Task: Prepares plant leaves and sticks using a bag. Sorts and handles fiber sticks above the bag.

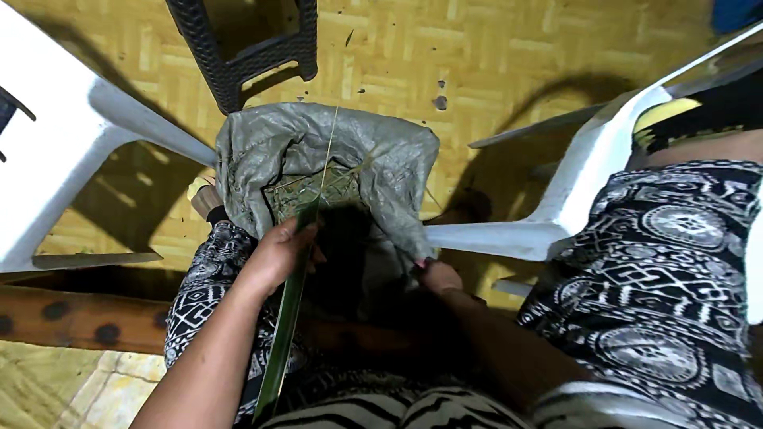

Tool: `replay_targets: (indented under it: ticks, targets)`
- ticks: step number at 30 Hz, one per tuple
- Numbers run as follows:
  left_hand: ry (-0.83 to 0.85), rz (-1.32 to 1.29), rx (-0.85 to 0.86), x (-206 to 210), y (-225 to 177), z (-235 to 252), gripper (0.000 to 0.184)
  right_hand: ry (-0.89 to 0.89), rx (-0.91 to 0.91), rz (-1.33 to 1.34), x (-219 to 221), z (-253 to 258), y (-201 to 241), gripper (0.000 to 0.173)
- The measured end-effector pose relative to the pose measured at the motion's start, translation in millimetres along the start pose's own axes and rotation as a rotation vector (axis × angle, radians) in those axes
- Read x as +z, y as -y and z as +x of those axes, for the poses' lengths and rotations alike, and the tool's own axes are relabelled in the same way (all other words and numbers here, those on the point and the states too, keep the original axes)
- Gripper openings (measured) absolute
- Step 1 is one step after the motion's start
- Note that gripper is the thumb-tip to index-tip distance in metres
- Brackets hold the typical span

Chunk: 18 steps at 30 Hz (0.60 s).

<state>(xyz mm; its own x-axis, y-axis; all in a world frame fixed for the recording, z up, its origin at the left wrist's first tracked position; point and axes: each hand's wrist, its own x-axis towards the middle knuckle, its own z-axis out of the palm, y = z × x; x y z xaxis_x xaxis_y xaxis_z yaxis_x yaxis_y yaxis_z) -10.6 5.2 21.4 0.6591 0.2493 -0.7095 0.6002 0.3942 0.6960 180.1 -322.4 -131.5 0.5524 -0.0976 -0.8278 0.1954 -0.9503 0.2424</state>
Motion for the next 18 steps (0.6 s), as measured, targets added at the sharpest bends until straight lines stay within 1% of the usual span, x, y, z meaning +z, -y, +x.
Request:
replay_targets:
  ticks: [1, 2, 4, 6, 7, 9, 11, 14, 16, 18]
  targets:
    - [0.004, -0.004, 0.005, 0.7, 0.6, 0.1, 0.03, 0.043, -0.009, -0.035, 3.3, 2.7, -1.0, 0.051]
    - [0.008, -0.006, 0.009, 1.2, 1.4, 0.7, 0.03, 0.083, 0.03, -0.046, 6.8, 4.0, -7.5, 0.052]
    - [0.019, -0.011, 0.018, 0.4, 1.8, 2.6, 0.03, 0.103, 0.12, -0.062, 9.5, 8.8, -24.0, 0.048]
    - [0.029, -0.017, 0.023, -0.7, 4.9, 2.9, 0.03, 0.089, 0.164, -0.07, 6.5, 10.7, -28.8, 0.045]
    - [0.031, -0.016, 0.024, -1.6, 6.1, 2.5, 0.03, 0.07, 0.179, -0.041, 3.4, 9.3, -23.9, 0.048]
    - [0.028, -0.016, 0.035, -4.2, 7.5, 1.7, 0.029, -0.034, 0.157, 0.046, -0.9, 5.5, -7.4, 0.055]
    - [0.014, -0.02, 0.033, -6.8, 6.3, 0.4, 0.028, -0.121, 0.055, 0.112, -10.6, 2.9, 18.2, 0.052]
    - [-0.004, -0.044, 0.03, -9.8, 7.2, -0.4, 0.028, -0.176, -0.186, 0.177, -32.1, 8.5, 58.7, 0.045]
    - [-0.002, -0.069, 0.038, -10.9, 10.4, 0.9, 0.028, -0.211, -0.354, 0.127, -45.4, 25.5, 83.0, 0.042]
    - [-0.004, -0.075, 0.042, -9.4, 11.0, 2.0, 0.03, -0.221, -0.483, 0.054, -59.8, 43.5, 110.6, 0.041]
